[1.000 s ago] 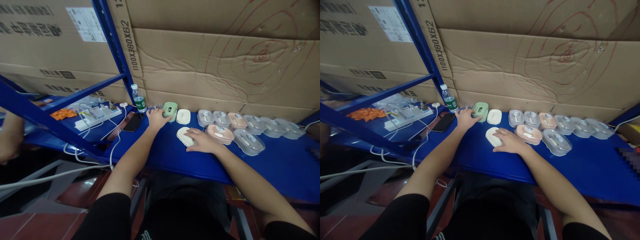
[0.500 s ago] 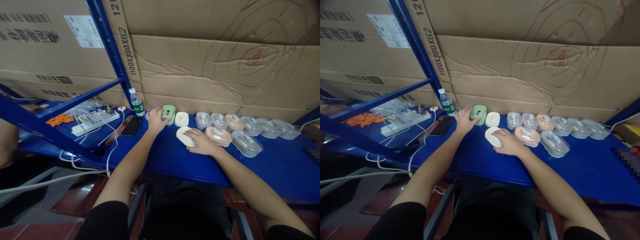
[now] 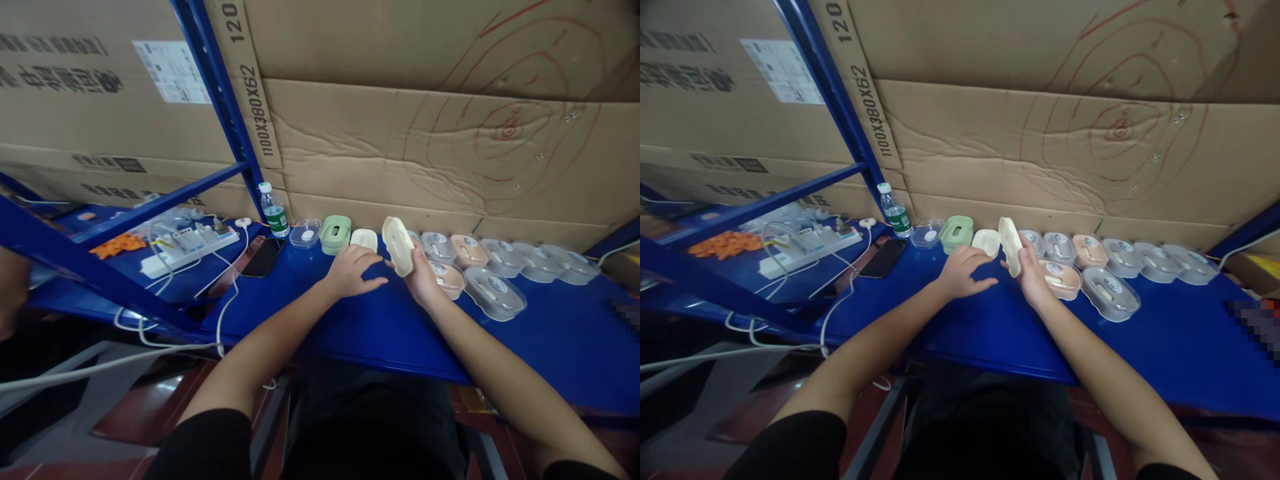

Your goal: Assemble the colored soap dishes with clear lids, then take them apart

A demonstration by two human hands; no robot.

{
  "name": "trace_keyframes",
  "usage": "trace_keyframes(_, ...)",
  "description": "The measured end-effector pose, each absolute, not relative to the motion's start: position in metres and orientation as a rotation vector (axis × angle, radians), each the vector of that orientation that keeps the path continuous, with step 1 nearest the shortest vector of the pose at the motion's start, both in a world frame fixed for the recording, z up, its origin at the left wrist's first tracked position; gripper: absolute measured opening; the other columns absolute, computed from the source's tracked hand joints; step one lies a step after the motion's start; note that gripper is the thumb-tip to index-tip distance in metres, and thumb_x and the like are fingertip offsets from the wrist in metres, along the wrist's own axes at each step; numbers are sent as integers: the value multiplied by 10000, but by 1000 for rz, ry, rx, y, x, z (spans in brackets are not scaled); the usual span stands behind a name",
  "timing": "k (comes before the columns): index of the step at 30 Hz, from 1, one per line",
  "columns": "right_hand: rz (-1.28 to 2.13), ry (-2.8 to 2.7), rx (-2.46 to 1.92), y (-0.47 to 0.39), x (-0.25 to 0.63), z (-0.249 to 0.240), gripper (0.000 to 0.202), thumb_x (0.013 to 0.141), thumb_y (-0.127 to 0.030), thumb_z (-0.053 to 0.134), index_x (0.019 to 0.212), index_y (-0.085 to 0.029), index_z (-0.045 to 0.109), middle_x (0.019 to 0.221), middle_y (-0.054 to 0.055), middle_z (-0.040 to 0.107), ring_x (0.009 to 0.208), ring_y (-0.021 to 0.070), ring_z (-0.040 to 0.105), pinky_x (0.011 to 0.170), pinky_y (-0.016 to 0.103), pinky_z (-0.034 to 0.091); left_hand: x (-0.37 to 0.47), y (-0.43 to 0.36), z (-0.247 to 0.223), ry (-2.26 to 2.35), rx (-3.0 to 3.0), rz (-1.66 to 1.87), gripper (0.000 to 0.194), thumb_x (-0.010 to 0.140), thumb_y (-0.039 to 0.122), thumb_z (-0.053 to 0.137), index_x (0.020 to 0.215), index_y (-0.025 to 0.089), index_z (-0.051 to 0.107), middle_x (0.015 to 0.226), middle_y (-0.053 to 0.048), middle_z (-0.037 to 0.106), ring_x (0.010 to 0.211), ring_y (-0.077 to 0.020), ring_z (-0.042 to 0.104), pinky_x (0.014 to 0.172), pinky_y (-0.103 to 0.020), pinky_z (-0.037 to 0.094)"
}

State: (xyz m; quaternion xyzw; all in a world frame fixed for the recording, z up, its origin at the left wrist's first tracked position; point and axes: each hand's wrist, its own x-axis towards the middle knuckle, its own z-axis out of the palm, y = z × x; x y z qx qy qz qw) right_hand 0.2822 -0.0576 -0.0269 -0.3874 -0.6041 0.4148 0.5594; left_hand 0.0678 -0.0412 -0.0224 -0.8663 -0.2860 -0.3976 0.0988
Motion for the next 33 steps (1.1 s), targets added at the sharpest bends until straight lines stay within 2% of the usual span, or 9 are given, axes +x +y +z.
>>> trace_keyframes(3, 997, -1473, -872, -63, 268, -25, 802, 1010, -763, 129, 1686, -350, 251, 1582, 90, 581, 1377, 303, 621, 1083, 529, 557, 78, -50, -25, -820, -2541, -1184, 560, 891, 745, 662, 1188, 279, 748, 1089, -72, 798, 1022, -249, 728, 923, -442, 500)
trace_keyframes(8, 1028, -1571, -832, -69, 259, -23, 880, 983, -751, 96, 1638, -260, 419, 1443, 126, 694, 1381, 333, 616, 1131, 552, 516, 87, -56, -24, -862, -2479, -1138, 222, 1005, 421, 636, 1175, 357, 764, 1308, -23, 771, 1184, -248, 702, 1045, -510, 419)
trace_keyframes(11, 1042, -1571, -855, -66, 265, -23, 760, 1000, -716, 231, 1612, -323, 451, 1409, 90, 717, 1387, 321, 608, 1100, 556, 544, 85, -50, -24, -898, -2490, -1096, 272, 1020, 276, 586, 1196, 380, 764, 1366, -1, 748, 1190, -236, 701, 1068, -517, 411)
trace_keyframes(16, 1126, -1442, -826, -63, 269, -28, 665, 990, -648, 492, 1601, -392, 430, 1546, 63, 621, 1345, 306, 640, 1049, 533, 593, 85, -40, -28, -949, -2437, -1092, 200, 1041, 354, 600, 1125, 333, 780, 1433, -23, 712, 1263, -262, 681, 1086, -535, 415)
trace_keyframes(19, 1117, -1514, -821, -63, 269, -28, 716, 990, -632, 537, 1645, -408, 351, 1618, 59, 551, 1401, 311, 606, 1094, 571, 566, 87, -36, -29, -974, -2420, -1071, 236, 1067, 302, 540, 1085, 314, 775, 1456, -20, 695, 1299, -261, 670, 1104, -552, 416)
trace_keyframes(23, 806, -1788, -969, -67, 279, -22, 920, 965, -574, 636, 1724, -321, 184, 1738, 109, 371, 1567, 337, 421, 1223, 605, 439, 84, -26, -27, -1114, -2430, -996, 247, 1055, 267, 531, 1074, 285, 777, 1434, -56, 707, 1308, -299, 667, 1130, -594, 413)
trace_keyframes(27, 356, -2114, -1057, -75, 289, -14, 756, 987, -483, 645, 1670, -296, 381, 1734, 118, 374, 1601, 351, 358, 1285, 642, 330, 76, -8, -22, -1273, -2432, -865, 261, 1026, 201, 529, 1062, 265, 779, 1427, -84, 710, 1286, -319, 678, 1144, -610, 387)
trace_keyframes(30, 238, -2308, -968, -80, 289, -12, 572, 1014, -453, 624, 1560, -298, 555, 1676, 115, 473, 1561, 341, 432, 1279, 634, 351, 70, 6, -21, -1285, -2462, -765, 295, 998, 149, 525, 1147, 236, 765, 1381, -124, 734, 1264, -321, 682, 1140, -589, 372)
trace_keyframes(33, 206, -2434, -935, -81, 287, -16, 544, 1002, -458, 656, 1506, -258, 617, 1658, 136, 495, 1558, 355, 433, 1270, 622, 371, 68, 14, -24, -1270, -2486, -675, 334, 980, 118, 512, 1198, 196, 753, 1288, -158, 770, 1226, -330, 691, 1136, -585, 368)
